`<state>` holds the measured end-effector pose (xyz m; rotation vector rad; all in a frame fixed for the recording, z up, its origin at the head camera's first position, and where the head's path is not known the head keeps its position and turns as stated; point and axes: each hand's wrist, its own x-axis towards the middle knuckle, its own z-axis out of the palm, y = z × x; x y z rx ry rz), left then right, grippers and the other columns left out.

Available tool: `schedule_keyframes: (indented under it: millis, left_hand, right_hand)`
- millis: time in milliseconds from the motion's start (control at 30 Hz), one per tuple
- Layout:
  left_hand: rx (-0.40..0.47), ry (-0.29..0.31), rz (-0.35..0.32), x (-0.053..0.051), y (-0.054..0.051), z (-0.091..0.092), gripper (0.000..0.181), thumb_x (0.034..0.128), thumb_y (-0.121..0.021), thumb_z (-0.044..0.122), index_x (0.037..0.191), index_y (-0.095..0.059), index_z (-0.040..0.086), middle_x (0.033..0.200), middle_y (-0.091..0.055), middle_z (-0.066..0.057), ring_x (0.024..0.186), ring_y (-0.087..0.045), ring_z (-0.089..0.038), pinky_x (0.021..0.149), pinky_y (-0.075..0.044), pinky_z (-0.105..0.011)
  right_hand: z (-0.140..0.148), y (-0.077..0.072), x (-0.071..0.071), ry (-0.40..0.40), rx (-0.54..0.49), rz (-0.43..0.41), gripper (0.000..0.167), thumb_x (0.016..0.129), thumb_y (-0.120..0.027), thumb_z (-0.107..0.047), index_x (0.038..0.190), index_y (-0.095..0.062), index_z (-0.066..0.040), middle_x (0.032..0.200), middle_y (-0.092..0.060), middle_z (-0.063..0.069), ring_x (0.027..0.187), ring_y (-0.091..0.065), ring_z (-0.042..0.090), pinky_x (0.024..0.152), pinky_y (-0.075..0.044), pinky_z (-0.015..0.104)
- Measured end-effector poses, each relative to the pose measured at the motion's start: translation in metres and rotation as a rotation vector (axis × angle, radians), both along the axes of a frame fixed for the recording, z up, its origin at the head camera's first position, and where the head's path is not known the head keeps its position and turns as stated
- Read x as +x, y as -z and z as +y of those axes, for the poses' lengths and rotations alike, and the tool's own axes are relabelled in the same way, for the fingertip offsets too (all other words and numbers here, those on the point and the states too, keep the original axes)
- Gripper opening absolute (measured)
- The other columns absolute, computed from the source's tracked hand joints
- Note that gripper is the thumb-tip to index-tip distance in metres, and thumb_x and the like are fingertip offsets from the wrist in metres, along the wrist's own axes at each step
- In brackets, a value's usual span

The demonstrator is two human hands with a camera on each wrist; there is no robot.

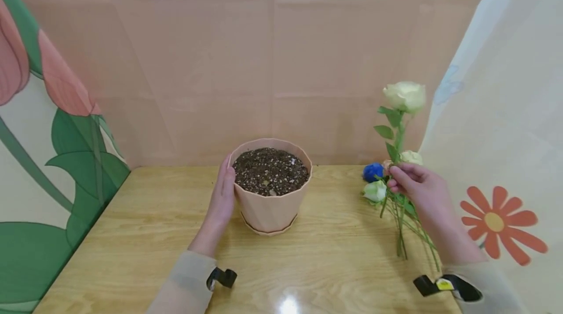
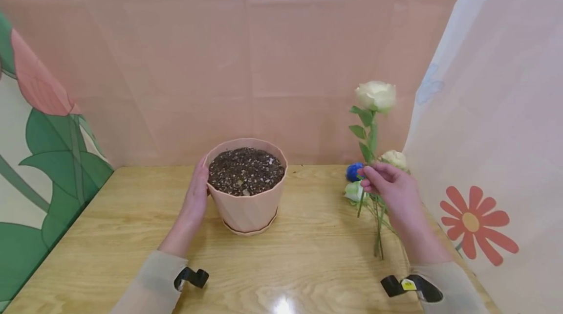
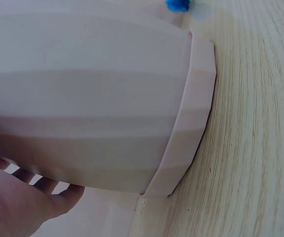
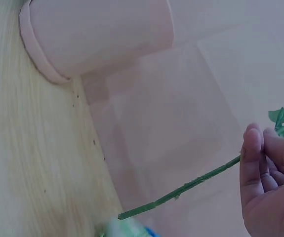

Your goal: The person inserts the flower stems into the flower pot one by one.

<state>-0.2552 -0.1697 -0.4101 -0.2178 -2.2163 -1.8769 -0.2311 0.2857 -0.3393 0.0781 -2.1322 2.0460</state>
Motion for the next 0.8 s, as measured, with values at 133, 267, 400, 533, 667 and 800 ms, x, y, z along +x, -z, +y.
schedule_keyframes:
  millis: [133,267,400,533,667,800]
  left_hand:
    - [0.000,0.005,0.009,0.000,0.001,-0.001,0.066,0.1196,-0.022,0.054,0.179,-0.018,0.025,0.183,-0.020,-0.003,0.167,-0.020,-0.031,0.134,-0.015,-0.059]
    - [0.003,0.007,0.022,-0.001,0.002,-0.001,0.064,0.1200,-0.023,0.052,0.178,-0.020,0.025,0.183,-0.022,-0.004,0.167,-0.021,-0.031,0.134,-0.015,-0.059]
    - [0.005,0.004,0.024,-0.001,0.003,-0.002,0.063,0.1199,-0.024,0.052,0.178,-0.022,0.026,0.182,-0.024,-0.004,0.166,-0.022,-0.031,0.134,-0.016,-0.060]
    - [0.010,0.004,0.022,-0.001,0.005,-0.003,0.063,0.1200,-0.025,0.052,0.178,-0.023,0.027,0.182,-0.025,-0.004,0.166,-0.022,-0.032,0.133,-0.016,-0.061]
    - [0.013,0.000,0.015,-0.001,0.003,-0.002,0.062,0.1201,-0.025,0.052,0.178,-0.023,0.028,0.182,-0.025,-0.004,0.166,-0.023,-0.033,0.133,-0.017,-0.063]
    - [0.010,-0.002,0.010,-0.001,0.001,-0.001,0.063,0.1198,-0.025,0.053,0.178,-0.022,0.028,0.182,-0.024,-0.004,0.166,-0.022,-0.033,0.133,-0.017,-0.063]
  right_hand:
    - [-0.018,-0.014,-0.001,-0.011,0.049,0.026,0.035,0.108,-0.074,-0.020,0.125,-0.065,0.010,0.100,-0.080,0.003,0.085,-0.077,0.012,0.081,-0.064,0.022]
    - [-0.034,-0.031,-0.002,-0.033,0.102,0.061,0.038,0.108,-0.074,-0.027,0.121,-0.067,0.008,0.096,-0.077,0.006,0.085,-0.077,0.014,0.084,-0.063,0.022]
    - [-0.051,-0.049,-0.004,-0.044,0.124,0.093,0.038,0.108,-0.074,-0.030,0.121,-0.070,0.005,0.097,-0.077,0.005,0.084,-0.074,0.013,0.081,-0.063,0.022]
    - [-0.070,-0.066,-0.007,-0.050,0.119,0.123,0.039,0.108,-0.074,-0.030,0.122,-0.069,0.006,0.101,-0.076,0.003,0.084,-0.070,0.013,0.077,-0.061,0.020]
    - [-0.089,-0.080,-0.012,-0.074,0.025,0.186,0.029,0.108,-0.075,-0.021,0.117,-0.069,0.006,0.104,-0.076,0.004,0.081,-0.068,0.013,0.074,-0.061,0.021]
    - [-0.106,-0.094,-0.016,-0.082,-0.032,0.253,0.018,0.108,-0.073,-0.016,0.111,-0.071,0.002,0.105,-0.078,0.007,0.079,-0.069,0.013,0.074,-0.060,0.021]
